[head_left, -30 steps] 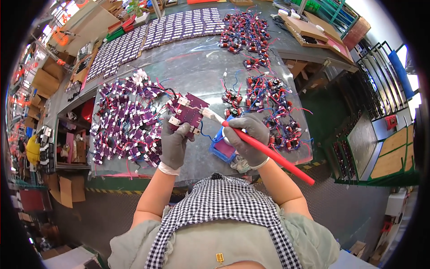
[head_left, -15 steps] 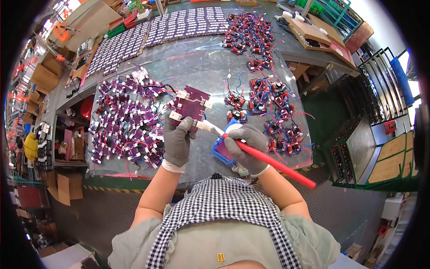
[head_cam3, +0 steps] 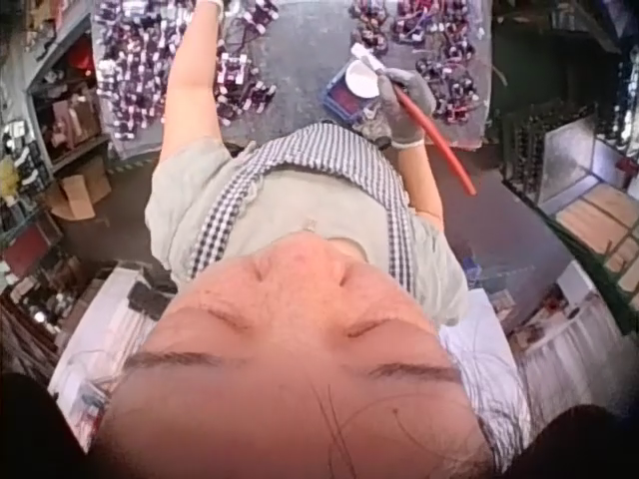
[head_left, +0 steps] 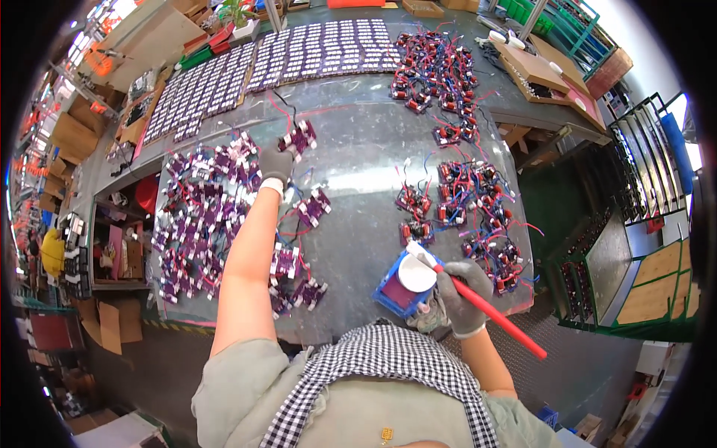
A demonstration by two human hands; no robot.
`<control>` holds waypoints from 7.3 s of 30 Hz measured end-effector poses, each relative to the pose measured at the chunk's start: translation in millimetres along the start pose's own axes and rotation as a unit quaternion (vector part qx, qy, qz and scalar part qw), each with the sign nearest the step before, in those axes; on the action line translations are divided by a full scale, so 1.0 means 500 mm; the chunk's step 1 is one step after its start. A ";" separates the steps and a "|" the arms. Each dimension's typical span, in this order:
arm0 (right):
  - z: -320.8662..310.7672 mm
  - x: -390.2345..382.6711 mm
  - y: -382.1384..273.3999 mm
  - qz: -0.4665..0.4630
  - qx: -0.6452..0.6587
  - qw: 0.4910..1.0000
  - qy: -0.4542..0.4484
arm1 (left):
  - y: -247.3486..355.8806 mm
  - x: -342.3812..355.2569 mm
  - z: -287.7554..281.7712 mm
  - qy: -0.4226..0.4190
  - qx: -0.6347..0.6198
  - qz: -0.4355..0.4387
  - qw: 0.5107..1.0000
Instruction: Apply a white protective coating or substance to small circuit boards using a brush.
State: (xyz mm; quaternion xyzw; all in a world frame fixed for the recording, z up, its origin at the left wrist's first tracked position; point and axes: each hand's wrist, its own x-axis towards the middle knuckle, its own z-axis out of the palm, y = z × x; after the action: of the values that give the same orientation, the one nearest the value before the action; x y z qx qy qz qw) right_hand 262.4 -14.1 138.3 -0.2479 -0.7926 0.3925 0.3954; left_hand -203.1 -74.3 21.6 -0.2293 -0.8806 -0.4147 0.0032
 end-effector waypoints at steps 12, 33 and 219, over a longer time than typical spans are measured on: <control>0.000 -0.038 0.148 -0.001 -0.210 0.968 -0.139 | 0.154 -0.140 0.252 -0.420 0.234 0.495 0.724; 0.007 -0.115 0.210 -0.183 -0.367 0.897 -0.166 | 0.148 -0.339 0.178 -0.260 0.071 0.321 0.908; 0.034 -0.058 -0.098 -0.247 0.063 0.965 -0.066 | 0.320 -0.590 -0.186 -0.016 -0.588 -0.045 0.807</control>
State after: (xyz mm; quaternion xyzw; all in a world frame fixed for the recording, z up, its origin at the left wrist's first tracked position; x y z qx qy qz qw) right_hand 261.0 -69.7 159.4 0.0078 -0.8270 0.3475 0.4418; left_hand 108.5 -172.3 141.3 -0.1538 -0.4775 -0.8492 -0.1651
